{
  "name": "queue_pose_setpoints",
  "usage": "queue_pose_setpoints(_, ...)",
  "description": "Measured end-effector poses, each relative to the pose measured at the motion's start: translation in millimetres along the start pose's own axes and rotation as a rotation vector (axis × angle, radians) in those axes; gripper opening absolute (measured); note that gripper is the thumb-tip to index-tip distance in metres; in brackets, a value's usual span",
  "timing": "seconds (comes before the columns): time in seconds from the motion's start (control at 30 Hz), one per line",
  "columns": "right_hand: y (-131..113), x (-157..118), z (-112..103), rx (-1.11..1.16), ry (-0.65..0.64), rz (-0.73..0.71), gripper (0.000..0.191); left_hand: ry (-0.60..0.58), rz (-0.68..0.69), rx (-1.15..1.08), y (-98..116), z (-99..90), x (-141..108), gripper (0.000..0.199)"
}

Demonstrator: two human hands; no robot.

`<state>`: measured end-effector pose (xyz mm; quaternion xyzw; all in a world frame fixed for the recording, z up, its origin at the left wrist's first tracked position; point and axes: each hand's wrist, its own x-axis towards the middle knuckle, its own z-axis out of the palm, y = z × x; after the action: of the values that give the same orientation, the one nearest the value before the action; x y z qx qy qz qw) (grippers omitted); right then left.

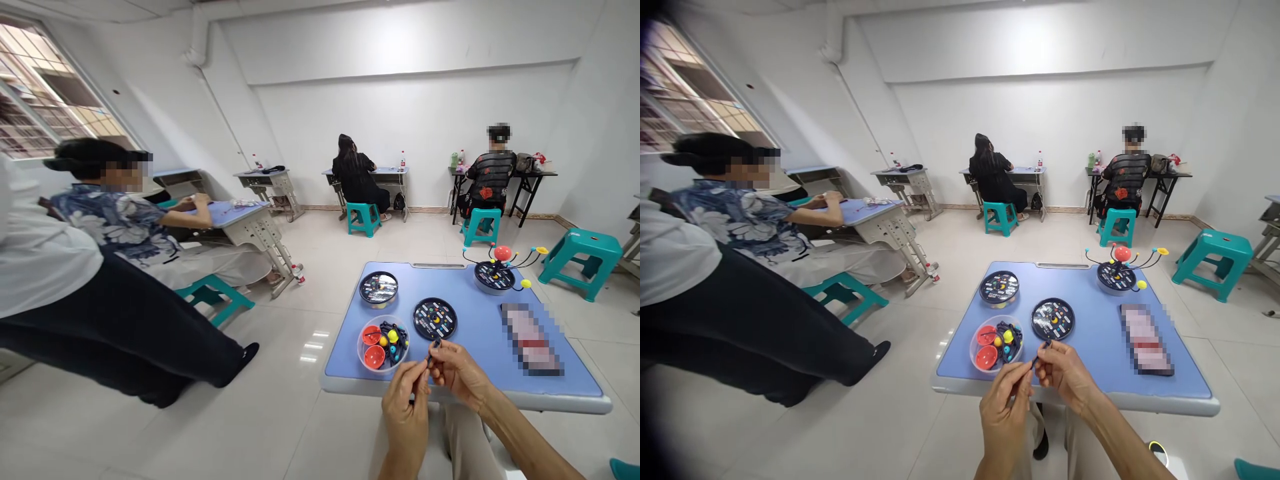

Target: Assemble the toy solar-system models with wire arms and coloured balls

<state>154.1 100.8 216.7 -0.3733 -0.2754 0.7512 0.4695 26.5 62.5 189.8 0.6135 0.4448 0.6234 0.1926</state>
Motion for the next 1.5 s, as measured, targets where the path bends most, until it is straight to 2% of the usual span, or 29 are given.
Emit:
queue_pose_setpoints(0.07,-9,4,-4,-0.129,-0.018,-0.057,0.036,-0.012,-0.047,0.033,-3,3.6,-1,0.018)
queue_pose_setpoints(0.13,-24,15,-11,-0.307,0.015,-0.197,0.038,-0.034,-0.081,0.105,-7,10.6,0,0.022)
queue_pose_setpoints(0.2,-39,31,-21,-0.519,0.130,-0.410,0.037,-0.053,-0.038,0.208,-14,19.5,1,0.026)
queue_pose_setpoints(0.27,-51,49,-31,-0.738,0.245,-0.517,0.031,-0.057,0.067,0.328,-23,28.4,1,0.026)
queue_pose_setpoints(0.33,-56,64,-38,-0.939,0.288,-0.551,0.023,-0.058,0.154,0.446,-32,36.5,0,0.027)
queue_pose_setpoints(0.4,-56,74,-42,-1.118,0.286,-0.565,0.015,-0.071,0.179,0.541,-40,43.5,-1,0.031)
queue_pose_setpoints(0.53,-53,80,-39,-1.370,0.279,-0.571,0.011,-0.104,0.114,0.635,-49,56.2,-2,0.039)
queue_pose_setpoints(0.8,-58,85,-39,-1.478,0.272,-0.547,0.011,-0.155,-0.071,0.561,-56,81.4,12,0.060)
queue_pose_setpoints(1.0,-58,88,-40,-1.545,0.222,-0.519,0.009,-0.173,-0.149,0.596,-65,94.5,27,0.082)
queue_pose_setpoints(1.27,-71,93,-31,-1.676,0.150,-0.495,0.015,-0.155,-0.124,0.674,-73,100.2,30,0.077)
queue_pose_setpoints(1.5,-65,98,-33,-1.702,0.192,-0.492,0.018,-0.160,-0.115,0.678,-70,96.6,32,0.077)
